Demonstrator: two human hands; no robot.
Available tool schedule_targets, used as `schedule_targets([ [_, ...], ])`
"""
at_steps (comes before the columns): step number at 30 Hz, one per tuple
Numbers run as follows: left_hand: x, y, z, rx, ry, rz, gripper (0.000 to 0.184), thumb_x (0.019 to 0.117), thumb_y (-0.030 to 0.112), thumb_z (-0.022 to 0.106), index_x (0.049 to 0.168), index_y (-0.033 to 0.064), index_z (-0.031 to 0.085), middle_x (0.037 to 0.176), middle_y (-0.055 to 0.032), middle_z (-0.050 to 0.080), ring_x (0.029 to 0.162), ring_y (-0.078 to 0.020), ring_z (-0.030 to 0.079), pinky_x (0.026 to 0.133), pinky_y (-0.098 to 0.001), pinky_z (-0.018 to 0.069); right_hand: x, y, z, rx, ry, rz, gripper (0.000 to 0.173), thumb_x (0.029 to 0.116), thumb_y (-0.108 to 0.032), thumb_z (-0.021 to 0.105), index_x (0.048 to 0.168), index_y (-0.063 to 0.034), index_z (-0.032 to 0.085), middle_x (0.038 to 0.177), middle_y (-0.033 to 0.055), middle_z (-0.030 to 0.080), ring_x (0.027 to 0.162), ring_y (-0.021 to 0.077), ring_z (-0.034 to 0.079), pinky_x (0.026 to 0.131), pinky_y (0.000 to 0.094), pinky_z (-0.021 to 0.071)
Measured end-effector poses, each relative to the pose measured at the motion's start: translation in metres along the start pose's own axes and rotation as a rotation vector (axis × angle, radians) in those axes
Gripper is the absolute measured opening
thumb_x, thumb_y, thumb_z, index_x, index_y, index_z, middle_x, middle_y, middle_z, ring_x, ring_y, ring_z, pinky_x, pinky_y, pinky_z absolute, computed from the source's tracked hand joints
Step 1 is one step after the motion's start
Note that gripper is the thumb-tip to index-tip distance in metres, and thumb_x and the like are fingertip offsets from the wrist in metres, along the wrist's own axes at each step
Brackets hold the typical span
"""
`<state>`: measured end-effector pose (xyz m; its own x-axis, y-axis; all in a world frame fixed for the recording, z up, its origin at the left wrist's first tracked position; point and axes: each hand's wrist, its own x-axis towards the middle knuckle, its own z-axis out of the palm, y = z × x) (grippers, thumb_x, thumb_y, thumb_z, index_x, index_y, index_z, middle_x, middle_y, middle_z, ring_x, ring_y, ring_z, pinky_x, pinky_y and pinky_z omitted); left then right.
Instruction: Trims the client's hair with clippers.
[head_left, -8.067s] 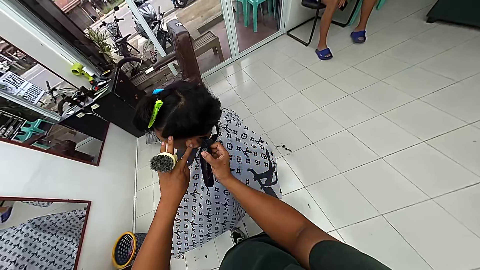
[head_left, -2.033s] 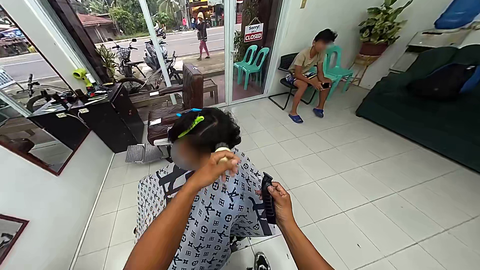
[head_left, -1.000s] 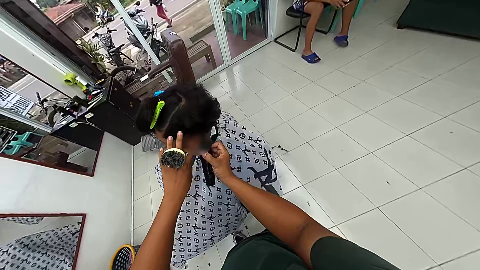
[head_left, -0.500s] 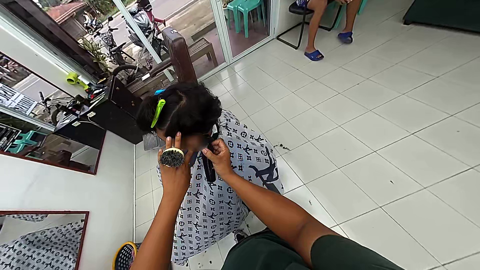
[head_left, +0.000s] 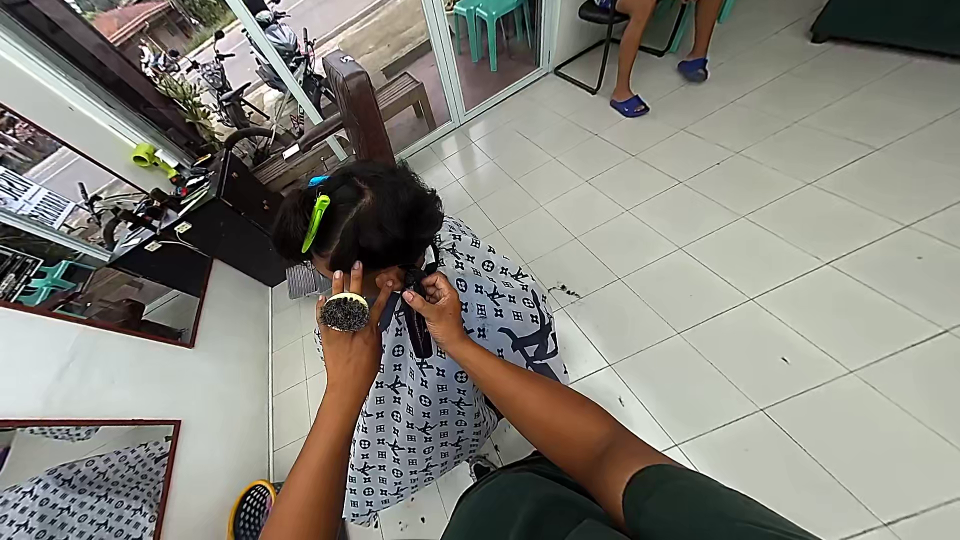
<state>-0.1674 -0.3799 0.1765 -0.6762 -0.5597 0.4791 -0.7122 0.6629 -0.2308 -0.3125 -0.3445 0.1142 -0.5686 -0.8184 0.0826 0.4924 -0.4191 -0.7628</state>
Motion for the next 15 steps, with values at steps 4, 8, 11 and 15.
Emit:
schedule_targets([
  [4, -0.006, -0.001, 0.002, -0.207, 0.137, 0.089, 0.052, 0.0945, 0.009, 0.059, 0.141, 0.0303, 0.063, 0.165, -0.0164, 0.034, 0.152, -0.0397, 0.03, 0.116, -0.0627, 0.0322, -0.006, -0.01, -0.021, -0.048, -0.075, -0.015, 0.02, 0.0829, -0.005, 0.074, 0.096, -0.0023, 0.06, 0.08, 0.0008, 0.069, 0.074, 0.0052, 0.067, 0.073, 0.0237, 0.0577],
  [8, -0.01, 0.032, -0.015, -0.589, 0.059, 0.128, 0.03, 0.0957, 0.014, 0.062, 0.123, 0.0109, 0.073, 0.117, -0.0148, 0.072, 0.105, -0.0245, 0.07, 0.089, -0.042, 0.0572, -0.02, -0.03, -0.081, -0.115, -0.07, -0.01, 0.028, 0.0842, -0.017, 0.075, 0.102, -0.0022, 0.059, 0.089, 0.0022, 0.072, 0.079, 0.0108, 0.071, 0.072, 0.0299, 0.0612],
  [11, 0.039, 0.055, -0.044, -1.034, -0.749, -0.14, 0.037, 0.1021, 0.025, 0.063, 0.134, 0.0059, 0.062, 0.097, -0.0077, 0.074, 0.075, -0.0145, 0.07, 0.065, -0.0327, 0.0582, -0.025, -0.054, -0.122, -0.087, 0.019, 0.078, 0.022, 0.09, -0.017, 0.064, 0.105, -0.0028, 0.057, 0.087, 0.0061, 0.074, 0.072, 0.0151, 0.072, 0.062, 0.0306, 0.0612],
  [15, 0.071, 0.077, -0.014, -1.149, -0.437, -0.185, 0.034, 0.1011, 0.02, 0.061, 0.13, 0.0028, 0.065, 0.09, -0.0096, 0.071, 0.076, -0.0151, 0.066, 0.076, -0.034, 0.056, -0.013, -0.086, -0.168, -0.111, 0.046, 0.059, 0.018, 0.097, -0.02, 0.051, 0.105, -0.0065, 0.061, 0.085, 0.0039, 0.077, 0.071, 0.0122, 0.074, 0.061, 0.0247, 0.0612],
])
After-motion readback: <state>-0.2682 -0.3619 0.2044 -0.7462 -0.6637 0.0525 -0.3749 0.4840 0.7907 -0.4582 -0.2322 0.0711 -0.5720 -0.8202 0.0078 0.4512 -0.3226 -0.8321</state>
